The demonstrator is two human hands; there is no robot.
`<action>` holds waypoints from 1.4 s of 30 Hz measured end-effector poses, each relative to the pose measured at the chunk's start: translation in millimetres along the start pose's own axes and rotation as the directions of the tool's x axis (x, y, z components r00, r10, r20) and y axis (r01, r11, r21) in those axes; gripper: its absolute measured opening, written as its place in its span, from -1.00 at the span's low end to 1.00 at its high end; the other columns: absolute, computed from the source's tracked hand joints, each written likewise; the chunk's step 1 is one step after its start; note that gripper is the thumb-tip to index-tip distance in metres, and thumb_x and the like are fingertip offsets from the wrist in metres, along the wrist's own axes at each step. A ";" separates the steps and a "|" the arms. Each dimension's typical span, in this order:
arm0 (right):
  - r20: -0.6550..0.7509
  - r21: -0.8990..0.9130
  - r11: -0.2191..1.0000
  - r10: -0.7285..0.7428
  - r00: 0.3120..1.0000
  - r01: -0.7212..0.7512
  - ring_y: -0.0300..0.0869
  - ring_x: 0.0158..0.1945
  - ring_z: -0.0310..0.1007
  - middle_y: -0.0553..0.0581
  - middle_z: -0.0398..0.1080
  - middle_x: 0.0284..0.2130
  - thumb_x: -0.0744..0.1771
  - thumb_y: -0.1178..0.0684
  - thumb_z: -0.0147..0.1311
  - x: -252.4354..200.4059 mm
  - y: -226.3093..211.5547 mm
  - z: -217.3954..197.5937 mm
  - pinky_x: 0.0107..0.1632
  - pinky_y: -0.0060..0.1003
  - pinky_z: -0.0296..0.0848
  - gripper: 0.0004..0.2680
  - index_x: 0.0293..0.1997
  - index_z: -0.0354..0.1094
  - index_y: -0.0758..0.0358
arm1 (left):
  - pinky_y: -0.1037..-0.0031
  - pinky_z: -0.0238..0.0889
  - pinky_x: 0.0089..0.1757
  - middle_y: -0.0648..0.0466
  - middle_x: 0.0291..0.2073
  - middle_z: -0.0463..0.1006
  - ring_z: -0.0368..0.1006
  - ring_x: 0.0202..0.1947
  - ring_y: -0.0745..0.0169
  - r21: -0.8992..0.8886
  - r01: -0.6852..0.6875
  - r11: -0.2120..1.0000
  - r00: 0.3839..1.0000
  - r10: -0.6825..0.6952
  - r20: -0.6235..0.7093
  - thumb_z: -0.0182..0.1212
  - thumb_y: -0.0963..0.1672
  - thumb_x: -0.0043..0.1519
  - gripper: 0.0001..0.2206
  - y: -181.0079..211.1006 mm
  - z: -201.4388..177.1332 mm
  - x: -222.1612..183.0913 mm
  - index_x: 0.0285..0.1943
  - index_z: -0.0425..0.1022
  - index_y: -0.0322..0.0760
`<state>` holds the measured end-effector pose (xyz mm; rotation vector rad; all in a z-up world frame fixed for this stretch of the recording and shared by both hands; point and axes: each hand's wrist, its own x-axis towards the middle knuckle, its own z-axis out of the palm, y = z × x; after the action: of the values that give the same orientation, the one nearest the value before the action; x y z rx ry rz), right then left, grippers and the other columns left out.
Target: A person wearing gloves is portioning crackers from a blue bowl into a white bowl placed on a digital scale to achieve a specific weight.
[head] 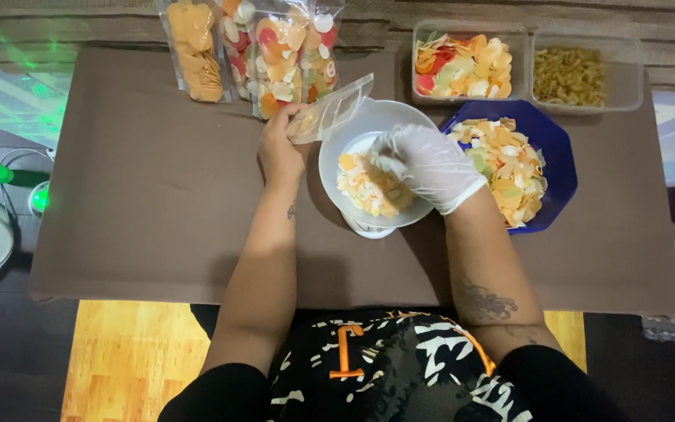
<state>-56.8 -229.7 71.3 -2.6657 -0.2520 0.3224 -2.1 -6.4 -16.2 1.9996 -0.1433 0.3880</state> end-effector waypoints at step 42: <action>-0.669 -0.310 0.869 -0.487 0.561 0.385 -0.02 -0.15 0.54 0.11 0.47 -0.10 0.43 0.17 0.26 9.0 -2.5 -10.6 -0.19 -0.18 0.50 -0.82 0.16 0.46 0.09 | 0.35 0.40 -0.18 0.09 -0.07 0.65 0.59 -0.08 0.12 -0.036 -0.064 0.997 0.997 0.065 0.041 0.41 -0.01 0.14 -0.69 -27.5 7.6 5.8 0.02 0.55 -0.10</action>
<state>-45.8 -229.8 80.1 -2.4840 -0.6681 -0.9554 12.3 -0.5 -40.8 1.9732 -0.2400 0.3826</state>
